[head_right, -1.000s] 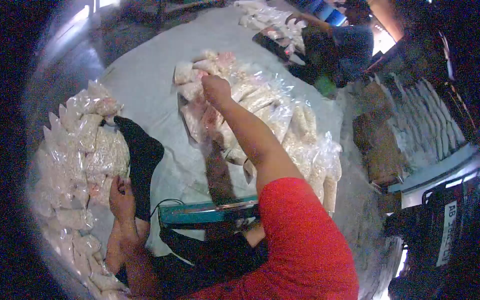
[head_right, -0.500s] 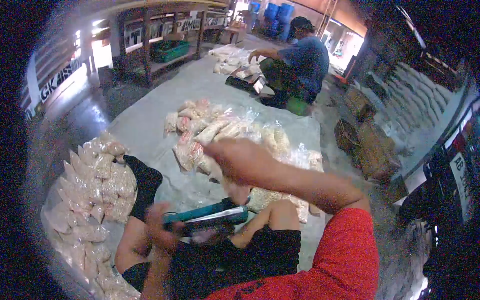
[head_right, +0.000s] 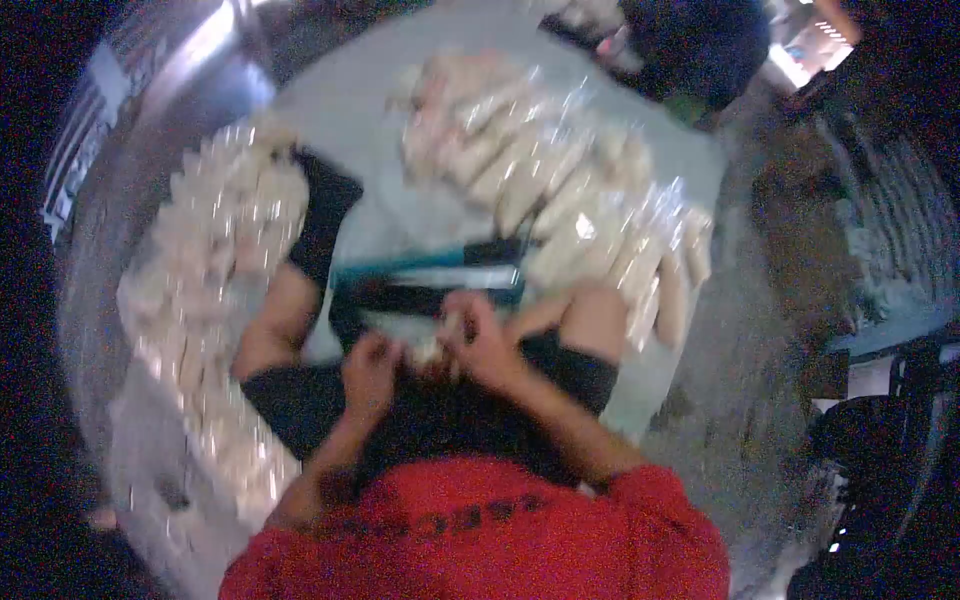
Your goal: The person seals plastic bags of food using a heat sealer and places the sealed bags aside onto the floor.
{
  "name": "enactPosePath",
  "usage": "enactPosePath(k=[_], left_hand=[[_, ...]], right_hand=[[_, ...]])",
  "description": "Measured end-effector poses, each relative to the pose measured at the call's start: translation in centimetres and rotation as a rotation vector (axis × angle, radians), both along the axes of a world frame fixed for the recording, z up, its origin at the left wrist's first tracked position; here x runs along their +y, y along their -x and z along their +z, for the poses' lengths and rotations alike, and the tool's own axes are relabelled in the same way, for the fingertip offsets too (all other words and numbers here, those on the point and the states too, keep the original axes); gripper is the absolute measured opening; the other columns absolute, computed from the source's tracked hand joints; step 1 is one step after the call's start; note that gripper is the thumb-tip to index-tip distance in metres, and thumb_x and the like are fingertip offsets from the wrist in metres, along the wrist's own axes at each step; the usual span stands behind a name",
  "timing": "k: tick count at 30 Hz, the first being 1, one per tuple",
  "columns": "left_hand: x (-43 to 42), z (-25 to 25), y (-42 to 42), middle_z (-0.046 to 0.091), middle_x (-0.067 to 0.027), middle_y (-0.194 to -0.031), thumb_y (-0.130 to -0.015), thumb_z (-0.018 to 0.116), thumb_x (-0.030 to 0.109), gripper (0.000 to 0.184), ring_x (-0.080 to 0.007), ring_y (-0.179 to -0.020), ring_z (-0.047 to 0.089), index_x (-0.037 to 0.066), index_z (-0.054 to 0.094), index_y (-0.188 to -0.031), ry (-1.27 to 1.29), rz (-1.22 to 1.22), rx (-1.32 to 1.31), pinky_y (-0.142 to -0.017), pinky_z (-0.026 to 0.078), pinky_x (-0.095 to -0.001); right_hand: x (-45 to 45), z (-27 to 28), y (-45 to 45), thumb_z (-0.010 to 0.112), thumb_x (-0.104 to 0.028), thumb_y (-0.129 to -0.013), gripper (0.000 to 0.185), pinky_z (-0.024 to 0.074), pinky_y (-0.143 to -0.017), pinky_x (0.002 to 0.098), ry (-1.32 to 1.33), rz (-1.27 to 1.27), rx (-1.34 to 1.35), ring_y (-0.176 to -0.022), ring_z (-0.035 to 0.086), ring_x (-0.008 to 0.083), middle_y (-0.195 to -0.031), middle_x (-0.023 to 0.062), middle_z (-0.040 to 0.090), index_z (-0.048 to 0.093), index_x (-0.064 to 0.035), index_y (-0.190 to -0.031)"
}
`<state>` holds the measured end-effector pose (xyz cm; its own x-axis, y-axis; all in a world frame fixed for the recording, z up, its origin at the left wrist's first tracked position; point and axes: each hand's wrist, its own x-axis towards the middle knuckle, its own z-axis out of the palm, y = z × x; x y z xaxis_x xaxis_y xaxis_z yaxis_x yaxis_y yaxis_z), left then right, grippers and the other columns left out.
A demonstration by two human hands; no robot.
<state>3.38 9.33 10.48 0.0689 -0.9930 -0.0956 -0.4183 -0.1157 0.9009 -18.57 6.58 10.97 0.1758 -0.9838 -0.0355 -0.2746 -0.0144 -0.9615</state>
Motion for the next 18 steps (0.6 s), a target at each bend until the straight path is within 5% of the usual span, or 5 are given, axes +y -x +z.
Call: enactPosePath(k=[1,2,6,8,18], left_hand=[[-0.1,0.9,0.1,0.073,-0.0111,-0.096,-0.095,0.071,0.018,0.02,-0.0225,-0.089,0.069,0.0,0.067,-0.104,-0.026,-0.018,0.097,-0.083,0.054,-0.0354],[0.0,0.0,0.1,0.073,-0.0107,-0.096,-0.096,0.07,0.016,0.017,-0.0208,-0.088,0.069,0.001,0.067,-0.103,-0.046,-0.018,0.238,-0.083,0.054,-0.0341],[-0.7,-2.3,0.6,0.074,-0.0099,-0.099,-0.1,0.064,0.012,0.011,-0.0166,-0.089,0.07,0.002,0.068,-0.103,0.02,-0.071,0.564,-0.082,0.055,-0.0312],[-1.0,-1.4,1.0,0.073,-0.0089,-0.098,-0.099,0.065,0.01,0.012,-0.0149,-0.09,0.069,0.001,0.067,-0.107,-0.002,-0.012,0.589,-0.083,0.055,-0.0303],[-1.1,-0.6,2.5,0.072,-0.0048,-0.097,-0.097,0.068,0.008,0.01,-0.0121,-0.088,0.067,0.003,0.069,-0.105,0.207,0.1,0.484,-0.082,0.054,-0.0281]], right_hand=[[0.0,-3.5,1.1,0.081,-0.028,-0.087,0.069,0.043,-0.106,0.039,0.005,0.118,-0.307,-0.121,0.05,0.0234,-0.128,0.011,0.05,0.039,-0.0062,-0.137],[0.0,-3.2,1.1,0.087,-0.038,-0.081,0.09,0.0404,-0.108,0.0374,0.098,0.165,-0.242,-0.12,0.051,0.0204,-0.125,0.0067,0.053,0.03,-0.0086,-0.143],[0.7,-4.1,0.7,0.081,-0.025,-0.089,0.049,0.0447,-0.104,0.0356,0.015,0.255,-0.173,-0.116,0.057,0.0179,-0.126,0.0094,0.062,0.056,-0.0057,-0.127],[0.7,-3.1,0.8,0.072,-0.013,-0.096,0.018,0.0521,-0.09,0.0306,-0.143,0.008,-0.091,-0.098,0.065,0.0142,-0.104,0.0059,0.07,0.067,-0.0031,-0.111],[1.0,-3.4,0.6,0.075,-0.016,-0.094,0.015,0.053,-0.076,0.0262,-0.104,-0.158,-0.375,-0.082,0.064,0.0093,-0.092,0.0021,0.071,0.07,-0.0039,-0.1]])
